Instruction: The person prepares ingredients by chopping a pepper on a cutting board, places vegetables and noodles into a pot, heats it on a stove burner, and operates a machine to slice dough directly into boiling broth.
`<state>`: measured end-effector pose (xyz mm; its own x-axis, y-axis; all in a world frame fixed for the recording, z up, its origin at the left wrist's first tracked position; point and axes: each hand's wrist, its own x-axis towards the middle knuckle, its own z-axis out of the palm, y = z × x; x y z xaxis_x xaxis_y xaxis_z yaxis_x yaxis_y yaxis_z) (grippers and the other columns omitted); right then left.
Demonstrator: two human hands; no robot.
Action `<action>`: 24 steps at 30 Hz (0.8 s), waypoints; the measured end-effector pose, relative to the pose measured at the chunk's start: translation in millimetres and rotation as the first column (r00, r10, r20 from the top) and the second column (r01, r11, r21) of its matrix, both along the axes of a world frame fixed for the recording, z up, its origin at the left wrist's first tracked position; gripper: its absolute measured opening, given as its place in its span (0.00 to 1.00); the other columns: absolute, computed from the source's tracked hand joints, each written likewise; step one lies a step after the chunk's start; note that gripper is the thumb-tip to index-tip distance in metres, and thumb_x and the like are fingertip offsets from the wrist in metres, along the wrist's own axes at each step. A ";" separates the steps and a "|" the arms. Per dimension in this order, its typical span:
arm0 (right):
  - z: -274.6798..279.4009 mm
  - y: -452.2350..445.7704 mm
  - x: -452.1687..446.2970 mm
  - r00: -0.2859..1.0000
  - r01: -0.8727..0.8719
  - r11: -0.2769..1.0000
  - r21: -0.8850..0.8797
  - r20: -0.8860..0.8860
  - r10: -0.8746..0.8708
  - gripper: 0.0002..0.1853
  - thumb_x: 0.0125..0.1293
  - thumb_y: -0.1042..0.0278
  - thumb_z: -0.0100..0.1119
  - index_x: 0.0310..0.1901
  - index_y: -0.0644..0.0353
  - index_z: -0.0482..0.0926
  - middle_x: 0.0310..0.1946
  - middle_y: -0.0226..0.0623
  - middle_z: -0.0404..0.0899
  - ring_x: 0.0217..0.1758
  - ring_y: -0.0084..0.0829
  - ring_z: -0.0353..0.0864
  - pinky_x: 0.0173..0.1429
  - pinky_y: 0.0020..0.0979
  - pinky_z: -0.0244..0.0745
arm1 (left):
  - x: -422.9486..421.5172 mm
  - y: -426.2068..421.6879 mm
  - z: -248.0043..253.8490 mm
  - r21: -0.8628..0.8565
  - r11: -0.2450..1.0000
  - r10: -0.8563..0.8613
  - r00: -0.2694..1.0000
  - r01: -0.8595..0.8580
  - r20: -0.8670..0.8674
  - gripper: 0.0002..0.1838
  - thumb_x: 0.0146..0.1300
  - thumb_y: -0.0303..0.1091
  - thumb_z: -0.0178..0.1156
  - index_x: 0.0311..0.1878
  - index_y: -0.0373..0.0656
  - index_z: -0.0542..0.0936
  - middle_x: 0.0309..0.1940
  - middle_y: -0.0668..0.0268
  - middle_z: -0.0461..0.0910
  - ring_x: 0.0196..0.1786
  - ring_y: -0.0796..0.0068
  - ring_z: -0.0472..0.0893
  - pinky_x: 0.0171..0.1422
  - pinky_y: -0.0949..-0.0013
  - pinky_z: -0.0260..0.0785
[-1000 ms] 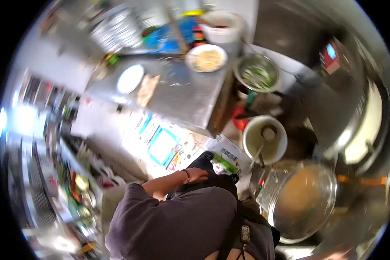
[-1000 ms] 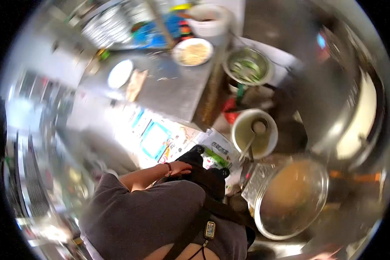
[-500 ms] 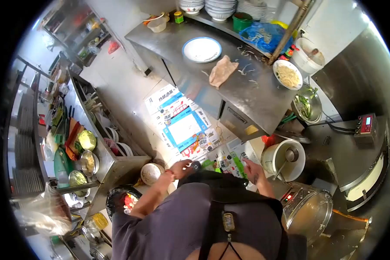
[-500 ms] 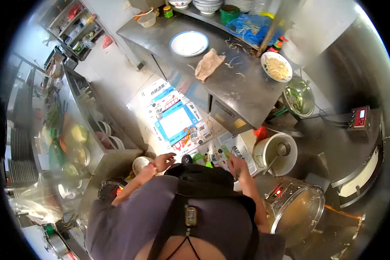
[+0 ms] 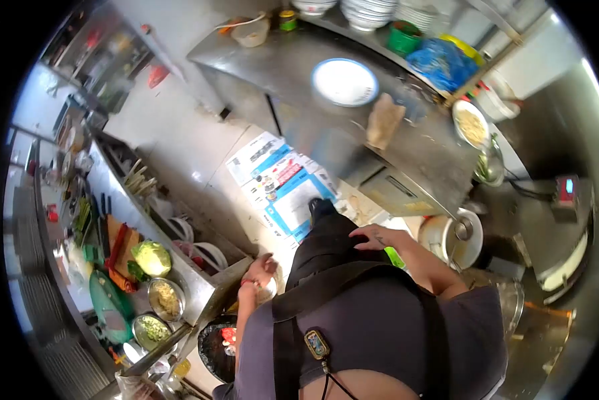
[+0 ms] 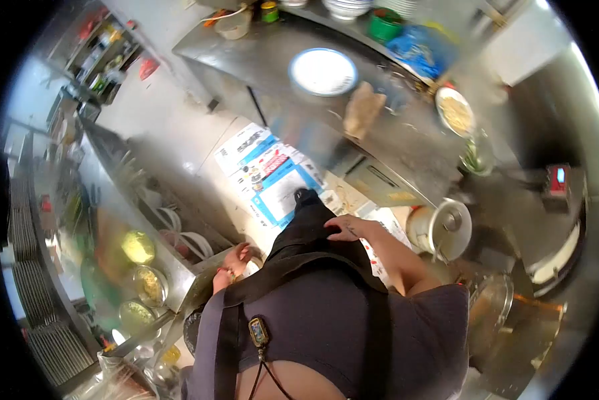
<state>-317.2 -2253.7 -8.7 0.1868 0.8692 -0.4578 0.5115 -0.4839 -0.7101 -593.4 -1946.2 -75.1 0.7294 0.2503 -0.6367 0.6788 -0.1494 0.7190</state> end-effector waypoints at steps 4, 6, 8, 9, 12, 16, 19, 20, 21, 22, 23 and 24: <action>-39.6 77.7 59.0 0.980 0.001 0.992 0.130 -0.197 0.024 0.16 0.56 0.73 0.52 0.48 0.58 0.76 0.41 0.43 0.79 0.47 0.40 0.77 0.53 0.33 0.71 | 55.9 41.6 -7.2 0.212 0.977 -0.030 0.990 -0.001 0.139 0.22 0.59 0.40 0.57 0.56 0.42 0.72 0.47 0.51 0.76 0.47 0.58 0.78 0.52 0.63 0.69; -70.9 133.3 93.8 0.992 -0.100 0.994 0.050 -0.071 0.104 0.16 0.55 0.72 0.53 0.48 0.58 0.76 0.34 0.37 0.81 0.38 0.31 0.79 0.42 0.27 0.72 | 82.7 74.2 25.7 0.276 0.961 -0.022 0.994 -0.008 0.105 0.23 0.59 0.41 0.55 0.56 0.41 0.71 0.48 0.50 0.75 0.48 0.55 0.77 0.54 0.61 0.68; -73.1 216.6 124.6 0.986 -0.107 0.993 -0.044 -0.135 0.100 0.17 0.55 0.74 0.51 0.48 0.57 0.76 0.33 0.39 0.81 0.36 0.33 0.79 0.42 0.28 0.72 | 81.9 108.6 10.8 0.313 0.947 0.061 0.997 -0.070 0.041 0.22 0.60 0.41 0.54 0.56 0.42 0.70 0.49 0.50 0.74 0.51 0.53 0.75 0.57 0.59 0.66; -66.5 258.1 139.8 0.985 -0.018 0.986 -0.167 -0.173 -0.012 0.18 0.54 0.76 0.49 0.48 0.56 0.77 0.32 0.41 0.81 0.35 0.34 0.80 0.41 0.30 0.73 | 79.9 126.5 5.6 0.328 0.944 0.063 0.996 -0.039 -0.065 0.22 0.61 0.40 0.52 0.57 0.42 0.69 0.50 0.49 0.74 0.53 0.51 0.73 0.58 0.58 0.64; -32.6 389.9 179.3 0.943 -0.314 0.936 -0.162 0.060 0.327 0.18 0.54 0.76 0.49 0.47 0.56 0.77 0.35 0.47 0.80 0.36 0.40 0.80 0.42 0.34 0.73 | 70.0 174.6 32.7 0.338 0.935 0.173 0.968 -0.103 -0.182 0.22 0.60 0.40 0.54 0.56 0.42 0.70 0.50 0.52 0.74 0.54 0.53 0.72 0.58 0.59 0.65; -29.1 544.3 231.0 0.911 -0.399 0.916 -0.041 0.100 0.401 0.15 0.57 0.71 0.47 0.46 0.53 0.77 0.34 0.52 0.78 0.40 0.51 0.78 0.46 0.41 0.73 | 64.6 219.9 60.0 0.319 0.730 0.638 0.770 -0.604 -0.004 0.20 0.59 0.36 0.57 0.53 0.38 0.71 0.41 0.55 0.78 0.44 0.62 0.78 0.50 0.65 0.70; 5.1 653.4 242.1 0.892 -0.427 0.904 -0.031 0.151 0.427 0.14 0.59 0.68 0.46 0.46 0.53 0.78 0.35 0.51 0.78 0.40 0.51 0.78 0.47 0.42 0.72 | 67.6 239.5 63.8 0.399 0.569 0.789 0.614 -0.719 -0.021 0.19 0.59 0.36 0.57 0.52 0.40 0.72 0.40 0.57 0.79 0.42 0.65 0.79 0.47 0.67 0.70; 6.4 683.4 244.0 0.876 -0.457 0.889 -0.027 0.162 0.455 0.14 0.59 0.68 0.46 0.46 0.53 0.78 0.35 0.51 0.78 0.40 0.51 0.78 0.47 0.42 0.72 | 66.9 242.1 53.7 0.381 0.551 0.817 0.572 -0.742 -0.068 0.20 0.57 0.39 0.56 0.50 0.39 0.73 0.39 0.54 0.79 0.43 0.58 0.78 0.49 0.62 0.70; 6.3 710.2 245.8 0.873 -0.460 0.888 -0.004 0.182 0.453 0.14 0.60 0.68 0.46 0.45 0.53 0.78 0.35 0.51 0.78 0.40 0.51 0.78 0.47 0.42 0.73 | 66.0 247.3 43.2 0.333 0.611 0.789 0.588 -0.718 -0.179 0.22 0.56 0.42 0.56 0.51 0.40 0.73 0.41 0.54 0.79 0.45 0.59 0.78 0.52 0.62 0.69; 6.0 735.5 247.4 0.873 -0.457 0.889 0.026 0.201 0.443 0.13 0.60 0.67 0.46 0.45 0.54 0.78 0.34 0.50 0.79 0.40 0.51 0.77 0.47 0.42 0.73 | 62.9 253.3 29.0 0.281 0.669 0.743 0.607 -0.688 -0.284 0.23 0.56 0.44 0.57 0.53 0.42 0.73 0.42 0.54 0.78 0.48 0.60 0.78 0.54 0.63 0.68; -1.0 755.4 246.9 0.882 -0.447 0.892 0.067 0.199 0.427 0.13 0.60 0.67 0.47 0.44 0.55 0.78 0.33 0.50 0.79 0.39 0.50 0.78 0.47 0.40 0.73 | 54.0 255.2 -5.7 0.213 0.699 0.710 0.630 -0.682 -0.314 0.27 0.56 0.47 0.56 0.58 0.45 0.70 0.51 0.54 0.73 0.57 0.61 0.71 0.63 0.65 0.59; -2.2 778.4 243.7 0.880 -0.451 0.890 0.068 0.202 0.430 0.13 0.60 0.67 0.47 0.44 0.55 0.78 0.33 0.50 0.79 0.39 0.50 0.78 0.47 0.40 0.73 | 51.6 276.0 -9.2 0.213 0.696 0.714 0.627 -0.686 -0.311 0.27 0.56 0.47 0.56 0.58 0.45 0.70 0.51 0.54 0.73 0.57 0.61 0.71 0.63 0.65 0.59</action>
